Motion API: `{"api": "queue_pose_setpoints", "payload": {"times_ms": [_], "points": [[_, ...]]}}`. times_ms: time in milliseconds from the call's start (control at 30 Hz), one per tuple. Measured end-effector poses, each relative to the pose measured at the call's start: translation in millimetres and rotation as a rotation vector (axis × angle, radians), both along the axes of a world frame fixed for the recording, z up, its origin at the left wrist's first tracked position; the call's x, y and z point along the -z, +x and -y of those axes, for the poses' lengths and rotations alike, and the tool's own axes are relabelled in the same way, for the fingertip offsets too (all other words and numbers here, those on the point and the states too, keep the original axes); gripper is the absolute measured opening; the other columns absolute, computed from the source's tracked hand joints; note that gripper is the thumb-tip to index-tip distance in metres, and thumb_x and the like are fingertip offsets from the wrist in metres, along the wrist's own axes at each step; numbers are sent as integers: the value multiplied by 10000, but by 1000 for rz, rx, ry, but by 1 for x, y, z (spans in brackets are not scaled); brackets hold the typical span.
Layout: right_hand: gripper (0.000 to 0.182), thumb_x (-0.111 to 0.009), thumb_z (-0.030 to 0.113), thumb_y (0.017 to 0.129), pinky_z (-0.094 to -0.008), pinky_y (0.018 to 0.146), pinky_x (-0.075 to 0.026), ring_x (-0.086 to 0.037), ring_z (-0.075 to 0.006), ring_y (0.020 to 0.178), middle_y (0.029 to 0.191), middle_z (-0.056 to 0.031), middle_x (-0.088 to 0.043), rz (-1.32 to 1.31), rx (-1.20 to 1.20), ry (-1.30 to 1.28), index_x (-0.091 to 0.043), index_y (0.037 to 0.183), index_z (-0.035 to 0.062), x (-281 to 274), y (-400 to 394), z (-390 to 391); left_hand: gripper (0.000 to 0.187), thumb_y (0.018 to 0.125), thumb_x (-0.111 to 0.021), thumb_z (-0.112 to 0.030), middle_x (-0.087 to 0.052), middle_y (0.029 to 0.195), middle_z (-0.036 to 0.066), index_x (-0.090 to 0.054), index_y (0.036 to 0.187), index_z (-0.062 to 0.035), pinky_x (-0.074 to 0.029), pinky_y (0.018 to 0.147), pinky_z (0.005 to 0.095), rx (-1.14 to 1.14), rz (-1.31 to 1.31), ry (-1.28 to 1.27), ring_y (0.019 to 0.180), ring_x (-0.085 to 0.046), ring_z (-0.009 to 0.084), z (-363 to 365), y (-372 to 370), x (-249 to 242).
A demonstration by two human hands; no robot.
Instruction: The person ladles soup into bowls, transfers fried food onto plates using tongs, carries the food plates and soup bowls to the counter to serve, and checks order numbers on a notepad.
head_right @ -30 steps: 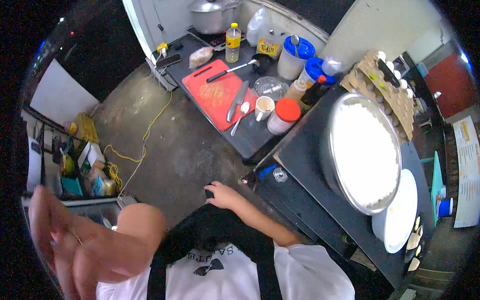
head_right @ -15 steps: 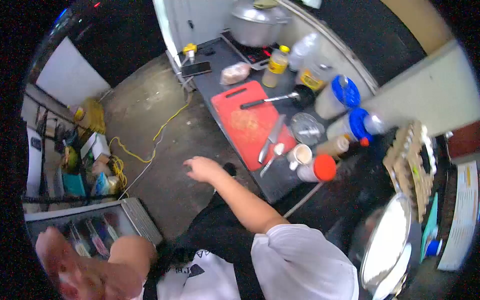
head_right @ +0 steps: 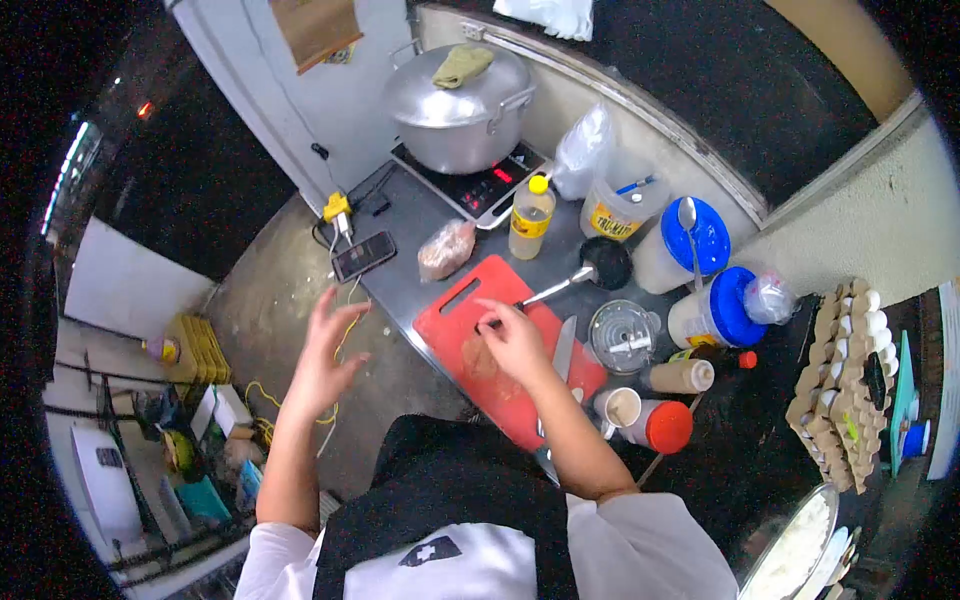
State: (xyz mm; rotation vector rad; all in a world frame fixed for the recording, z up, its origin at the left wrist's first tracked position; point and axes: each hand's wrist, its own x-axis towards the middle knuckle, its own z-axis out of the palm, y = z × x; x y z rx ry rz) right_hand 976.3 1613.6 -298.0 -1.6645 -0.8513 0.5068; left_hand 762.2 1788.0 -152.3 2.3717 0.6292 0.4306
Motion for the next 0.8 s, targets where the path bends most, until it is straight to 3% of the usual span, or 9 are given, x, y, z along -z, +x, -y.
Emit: {"api": "queue_pose_setpoints", "payload": {"times_ms": [100, 167, 233, 300, 367, 500, 633, 733, 800], "points": [[283, -615, 48, 863, -269, 734, -497, -636, -152, 825, 875, -78, -650, 8, 91, -12, -623, 1145, 60, -16, 12, 6, 524, 719, -688, -35, -327, 1467, 203, -561, 1223, -105, -279, 1123, 452, 116, -168, 58, 1413, -197, 394, -61, 65, 20], [270, -614, 46, 861, -275, 738, -500, -643, -166, 864, 941, -100, -663, 8, 141, -39, -629, 1131, 48, -14, 15, 7, 380, 737, -663, -87, -412, 1415, 178, -642, 1116, -117, -333, 1084, 473, 215, -28, 266, 1337, -328, 437, -116, 125, 19], [261, -611, 52, 866, -274, 731, -499, -641, -156, 867, 952, -103, -669, -5, 223, -155, -633, 1125, 48, -31, 6, 5, 213, 754, -612, -53, -572, 1202, 166, -703, 946, -70, -426, 968, 453, 223, 181, 382, 1128, -533, 355, -164, 199, 8], [250, -611, 58, 868, -272, 715, -498, -640, -146, 860, 953, -103, -673, 23, 323, -175, -638, 1116, 44, -26, -5, 4, 182, 779, -588, -67, -620, 1090, 129, -722, 902, -82, -456, 912, 414, 180, 208, 509, 1029, -570, 333, -204, 272, -7], [238, -615, 61, 862, -275, 681, -496, -642, -148, 822, 935, -105, -674, 27, 436, -158, -646, 1096, 36, -15, -20, -1, 181, 785, -606, -107, -616, 1089, 120, -727, 920, -99, -465, 890, 422, 144, 220, 563, 1003, -581, 327, -242, 341, -18], [208, -626, 62, 844, -287, 620, -490, -632, -163, 706, 872, -116, -668, -84, 660, -340, -663, 1046, 24, -19, -64, -19, 222, 761, -655, -198, -603, 1067, 80, -720, 959, -124, -458, 871, 436, 295, 275, 696, 1053, -565, 275, -309, 446, 1], [210, -633, 81, 838, -307, 612, -495, -618, -196, 660, 842, -128, -660, -112, 706, -460, -667, 1040, 33, -17, -92, -43, 222, 743, -684, -249, -614, 1021, 94, -712, 889, -84, -464, 870, 442, 615, 23, 780, 1046, -565, 277, -333, 471, -18], [226, -639, 87, 826, -330, 622, -504, -623, -234, 666, 847, -134, -662, -104, 707, -531, -671, 1046, 48, -26, -101, -58, 213, 727, -689, -248, -634, 955, 135, -695, 820, -57, -480, 835, 442, 610, 263, 680, 954, -599, 332, -355, 486, -31], [230, -638, 85, 823, -333, 631, -507, -630, -235, 679, 848, -131, -664, -121, 738, -539, -671, 1048, 52, -28, -102, -63, 201, 749, -676, -209, -638, 931, 163, -672, 818, -21, -486, 802, 438, 488, 133, 737, 904, -610, 366, -365, 494, -31]]}}
